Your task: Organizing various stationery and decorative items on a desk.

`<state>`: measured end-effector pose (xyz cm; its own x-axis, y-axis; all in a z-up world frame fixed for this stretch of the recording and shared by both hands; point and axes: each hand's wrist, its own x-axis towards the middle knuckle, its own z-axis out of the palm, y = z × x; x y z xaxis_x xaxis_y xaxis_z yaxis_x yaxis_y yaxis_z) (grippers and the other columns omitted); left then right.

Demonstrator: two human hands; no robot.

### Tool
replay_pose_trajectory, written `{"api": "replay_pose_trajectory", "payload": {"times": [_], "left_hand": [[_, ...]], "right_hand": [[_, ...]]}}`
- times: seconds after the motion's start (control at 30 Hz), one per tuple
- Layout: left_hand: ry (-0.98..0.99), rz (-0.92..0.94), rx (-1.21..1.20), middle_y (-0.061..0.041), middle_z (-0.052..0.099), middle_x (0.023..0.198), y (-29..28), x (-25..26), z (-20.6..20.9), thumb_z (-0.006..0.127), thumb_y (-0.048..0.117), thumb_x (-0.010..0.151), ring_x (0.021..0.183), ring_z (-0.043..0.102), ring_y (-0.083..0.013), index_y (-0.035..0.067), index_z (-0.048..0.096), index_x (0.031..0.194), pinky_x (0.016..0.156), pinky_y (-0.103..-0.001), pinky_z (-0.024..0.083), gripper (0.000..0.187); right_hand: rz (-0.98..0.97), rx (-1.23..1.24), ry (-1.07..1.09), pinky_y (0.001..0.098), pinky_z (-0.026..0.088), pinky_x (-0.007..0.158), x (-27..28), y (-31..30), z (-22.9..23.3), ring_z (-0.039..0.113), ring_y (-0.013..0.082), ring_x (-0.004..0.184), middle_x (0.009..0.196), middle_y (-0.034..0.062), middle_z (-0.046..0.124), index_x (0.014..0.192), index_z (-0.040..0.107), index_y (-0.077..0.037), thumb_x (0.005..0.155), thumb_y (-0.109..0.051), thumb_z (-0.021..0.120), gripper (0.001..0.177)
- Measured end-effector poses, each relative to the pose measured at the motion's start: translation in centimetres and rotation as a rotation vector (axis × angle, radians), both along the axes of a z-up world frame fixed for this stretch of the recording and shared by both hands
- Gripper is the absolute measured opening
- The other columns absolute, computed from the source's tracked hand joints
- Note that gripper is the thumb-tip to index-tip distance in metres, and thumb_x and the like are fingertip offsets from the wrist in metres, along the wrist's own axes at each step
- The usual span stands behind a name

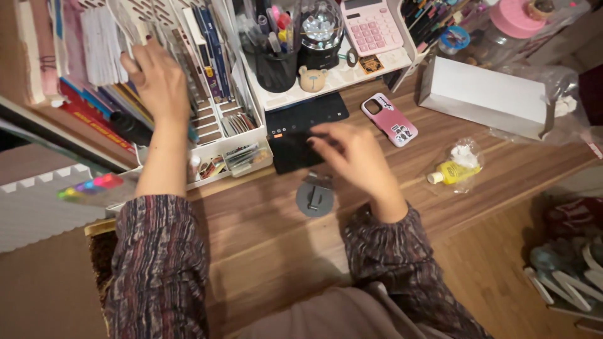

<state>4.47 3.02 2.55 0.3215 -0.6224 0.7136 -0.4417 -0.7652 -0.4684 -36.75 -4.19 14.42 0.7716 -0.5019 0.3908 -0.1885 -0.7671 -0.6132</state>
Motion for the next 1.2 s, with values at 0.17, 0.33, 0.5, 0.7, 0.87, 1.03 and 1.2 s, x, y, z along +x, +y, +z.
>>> {"api": "replay_pose_trajectory", "payload": {"times": [0.17, 0.33, 0.5, 0.7, 0.87, 1.03, 1.2], "left_hand": [[-0.084, 0.126, -0.001, -0.009, 0.056, 0.111, -0.9, -0.2, 0.4, 0.057, 0.013, 0.100, 0.115, 0.047, -0.0292, 0.001, 0.071, 0.108, 0.120, -0.054, 0.019, 0.021], [-0.039, 0.090, -0.008, -0.010, 0.056, 0.113, -0.9, 0.4, -0.2, 0.057, 0.011, 0.098, 0.113, 0.048, -0.0305, -0.002, 0.071, 0.114, 0.121, -0.058, 0.019, 0.024], [0.046, 0.012, -0.014, -0.012, 0.056, 0.115, -0.4, 0.8, -0.4, 0.051, 0.008, 0.100, 0.121, 0.048, -0.0337, -0.005, 0.066, 0.127, 0.127, -0.061, 0.012, 0.034], [0.367, -0.441, -0.380, -0.017, 0.055, 0.138, 7.0, -12.8, 4.3, 0.069, 0.019, 0.094, 0.139, 0.044, -0.0330, -0.003, 0.053, 0.149, 0.118, -0.064, 0.013, 0.061], [0.676, -0.711, -0.330, -0.014, 0.060, 0.135, 10.9, -20.1, 0.5, 0.075, 0.022, 0.095, 0.133, 0.051, -0.0319, 0.005, 0.055, 0.141, 0.115, -0.059, 0.021, 0.053], [0.896, -0.970, -0.408, -0.021, 0.054, 0.143, 12.5, -21.7, 2.0, 0.080, 0.026, 0.089, 0.138, 0.047, -0.0389, -0.003, 0.048, 0.148, 0.118, -0.053, 0.030, 0.074], [1.618, -1.245, -0.482, -0.016, 0.070, 0.140, 13.3, -21.1, 0.1, 0.080, 0.021, 0.095, 0.130, 0.067, -0.0268, 0.001, 0.057, 0.149, 0.109, -0.040, 0.055, 0.062]], "right_hand": [[-0.092, -0.065, 0.120, 0.0415, 0.056, 0.064, -0.8, -6.3, -8.3, 0.072, 0.0305, 0.072, 0.090, 0.0181, 0.074, 0.107, 0.074, -0.002, 0.093, -0.023, 0.073, 0.025], [-0.293, -0.145, 0.322, 0.0508, 0.055, 0.069, -0.7, -8.9, -17.0, 0.069, 0.0425, 0.080, 0.089, 0.0237, 0.070, 0.097, 0.074, -0.001, 0.088, -0.030, 0.079, 0.031], [-0.365, -0.099, 0.072, 0.0498, 0.055, 0.071, -0.3, -9.8, -21.2, 0.068, 0.0450, 0.081, 0.087, 0.0255, 0.068, 0.085, 0.069, 0.001, 0.072, -0.031, 0.086, 0.039], [-0.332, 0.397, -0.054, 0.0365, 0.053, 0.068, -0.1, -11.4, -23.5, 0.068, 0.0282, 0.077, 0.082, 0.0146, 0.069, 0.091, 0.064, -0.004, 0.083, -0.017, 0.082, 0.023], [0.007, 0.626, -0.395, 0.0248, 0.049, 0.072, 0.3, -8.8, -17.6, 0.062, 0.0105, 0.087, 0.098, 0.0032, 0.064, 0.109, 0.058, -0.008, 0.087, 0.002, 0.080, 0.033], [0.400, 0.825, -0.444, 0.0199, 0.051, 0.079, 0.7, -1.8, -6.3, 0.064, 0.0059, 0.094, 0.108, 0.0007, 0.068, 0.130, 0.058, -0.010, 0.087, 0.009, 0.076, 0.050], [0.497, 0.815, -0.319, 0.0210, 0.054, 0.084, 2.6, 0.1, -6.2, 0.066, 0.0045, 0.096, 0.109, 0.0003, 0.072, 0.122, 0.065, -0.002, 0.089, 0.009, 0.074, 0.036]]}}
